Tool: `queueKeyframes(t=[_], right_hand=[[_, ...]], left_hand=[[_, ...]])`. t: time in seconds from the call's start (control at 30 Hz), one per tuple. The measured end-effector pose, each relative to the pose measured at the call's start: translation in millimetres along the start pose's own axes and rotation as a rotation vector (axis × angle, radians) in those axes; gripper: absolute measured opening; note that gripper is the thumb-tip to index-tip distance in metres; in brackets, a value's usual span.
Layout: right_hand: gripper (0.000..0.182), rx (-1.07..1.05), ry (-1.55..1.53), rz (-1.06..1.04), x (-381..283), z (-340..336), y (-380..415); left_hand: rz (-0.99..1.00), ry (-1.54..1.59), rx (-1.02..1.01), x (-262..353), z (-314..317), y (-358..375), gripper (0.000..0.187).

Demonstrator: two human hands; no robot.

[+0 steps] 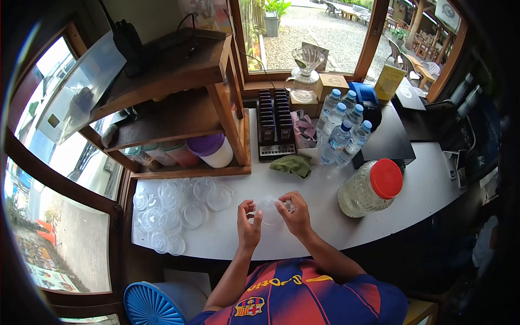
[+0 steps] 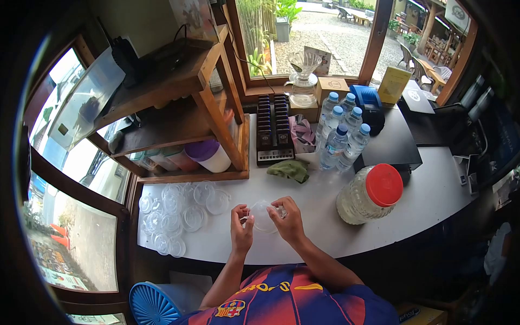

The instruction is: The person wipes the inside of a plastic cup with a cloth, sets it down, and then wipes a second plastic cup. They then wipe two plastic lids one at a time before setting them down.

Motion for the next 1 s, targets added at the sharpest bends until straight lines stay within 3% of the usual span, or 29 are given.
queueKeyframes(t=[0.27, 0.47, 0.57, 0.67, 1.0], right_hand=[[0.018, -0.074, -0.016, 0.077, 14.6, 0.7, -1.2], [0.018, -0.137, -0.009, 0.061, 19.9, -3.6, -4.9], [0.020, -0.135, -0.011, -0.002, 13.6, -7.8, -8.4], [0.021, -0.136, -0.013, -0.006, 10.9, -12.8, -4.6], [0.017, -0.160, 0.003, 0.043, 8.7, -8.2, -11.0]], left_hand=[[0.047, -0.167, -0.066, -1.4, 4.4, -4.2, 0.035], [-0.067, -0.109, -0.101, -0.4, 7.2, -7.4, 0.032], [0.187, -0.244, -0.074, 2.4, 10.4, -7.2, 0.032], [0.236, -0.316, -0.062, 11.4, 12.7, -5.1, 0.033], [0.104, -0.239, -0.081, 7.0, 7.9, -15.7, 0.031]])
Point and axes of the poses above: each hand's wrist, its own y-axis away from the middle knuckle, its own z-axis out of the palm, x = y × z, the point moved 3 cm from there along -y, towards the middle knuckle, and after that the axes turned 12 degrees about y, right-handed, at the moved point
